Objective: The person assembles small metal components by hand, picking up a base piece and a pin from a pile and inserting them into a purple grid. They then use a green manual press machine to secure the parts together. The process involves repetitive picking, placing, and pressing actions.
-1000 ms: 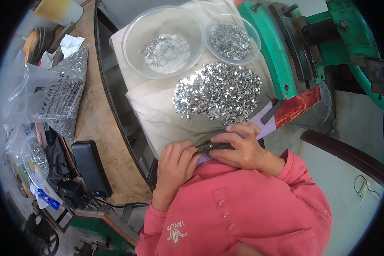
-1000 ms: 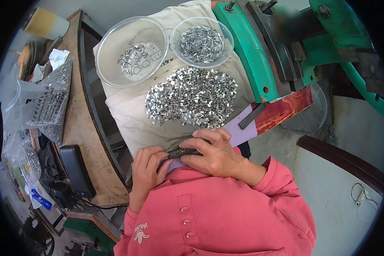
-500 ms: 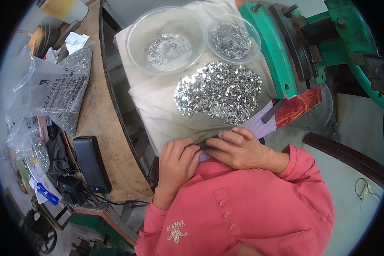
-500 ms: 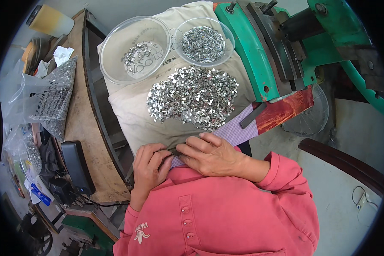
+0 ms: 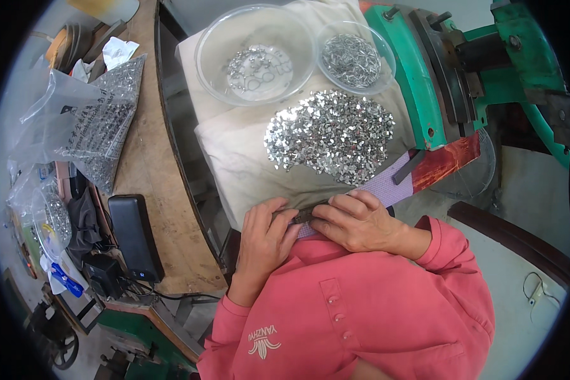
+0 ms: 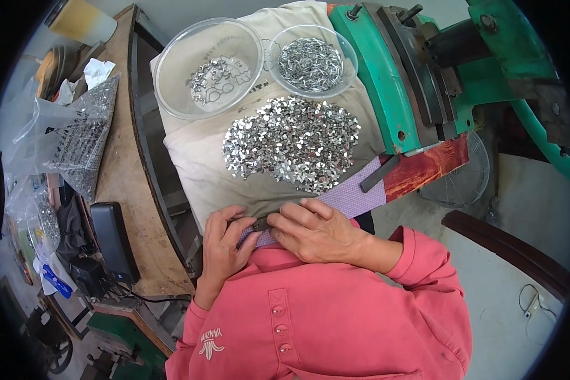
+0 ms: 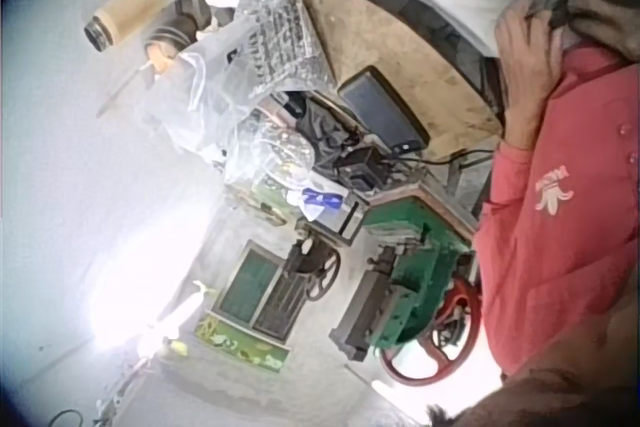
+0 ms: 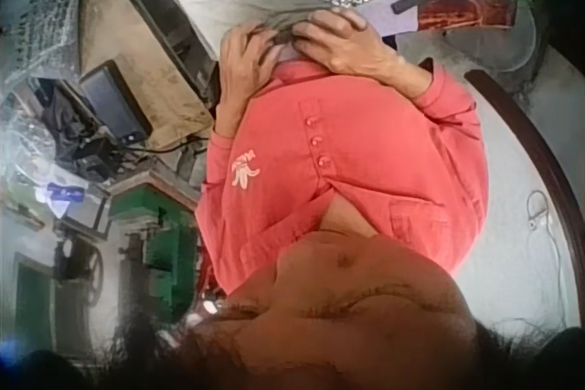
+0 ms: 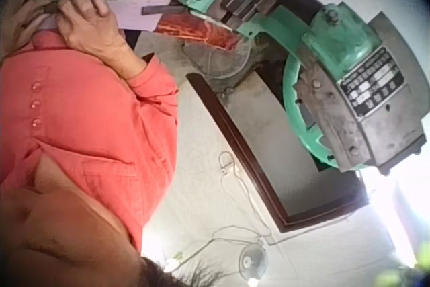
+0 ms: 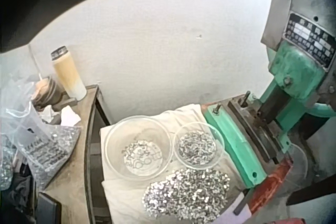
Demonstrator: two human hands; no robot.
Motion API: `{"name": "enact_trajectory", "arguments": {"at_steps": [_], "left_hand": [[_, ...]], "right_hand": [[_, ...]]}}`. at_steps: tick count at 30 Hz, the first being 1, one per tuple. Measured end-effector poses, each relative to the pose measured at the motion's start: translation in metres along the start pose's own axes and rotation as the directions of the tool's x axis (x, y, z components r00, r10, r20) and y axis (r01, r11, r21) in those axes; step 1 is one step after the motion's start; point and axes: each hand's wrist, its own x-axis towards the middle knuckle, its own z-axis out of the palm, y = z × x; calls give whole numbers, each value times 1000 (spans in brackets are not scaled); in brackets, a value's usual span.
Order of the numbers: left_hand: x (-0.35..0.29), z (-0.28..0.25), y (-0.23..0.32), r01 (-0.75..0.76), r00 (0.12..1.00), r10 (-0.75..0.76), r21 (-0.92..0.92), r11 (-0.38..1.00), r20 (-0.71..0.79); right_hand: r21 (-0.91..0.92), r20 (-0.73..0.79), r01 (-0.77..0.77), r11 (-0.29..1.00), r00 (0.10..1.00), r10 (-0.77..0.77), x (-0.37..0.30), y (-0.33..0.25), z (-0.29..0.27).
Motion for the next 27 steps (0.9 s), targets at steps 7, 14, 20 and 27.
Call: {"name": "enact_trajectory", "arguments": {"at_steps": [7, 14, 20, 27], "left_hand": [[-6, 19, -7, -14, 995, 7, -72, 997, -95], [-6, 15, -5, -29, 991, 18, -78, 997, -133], [-2, 23, -7, -20, 989, 8, -84, 996, -147], [2, 21, -5, -6, 990, 1, -42, 999, -138]], "right_hand": [[-13, 66, -80, 997, 995, 80, 4, -8, -10], [-23, 24, -42, 999, 999, 43, 12, -7, -3], [70, -40, -213, 974, 976, 216, 21, -1, -11], [145, -54, -331, 932, 938, 342, 25, 3, -14]]}}
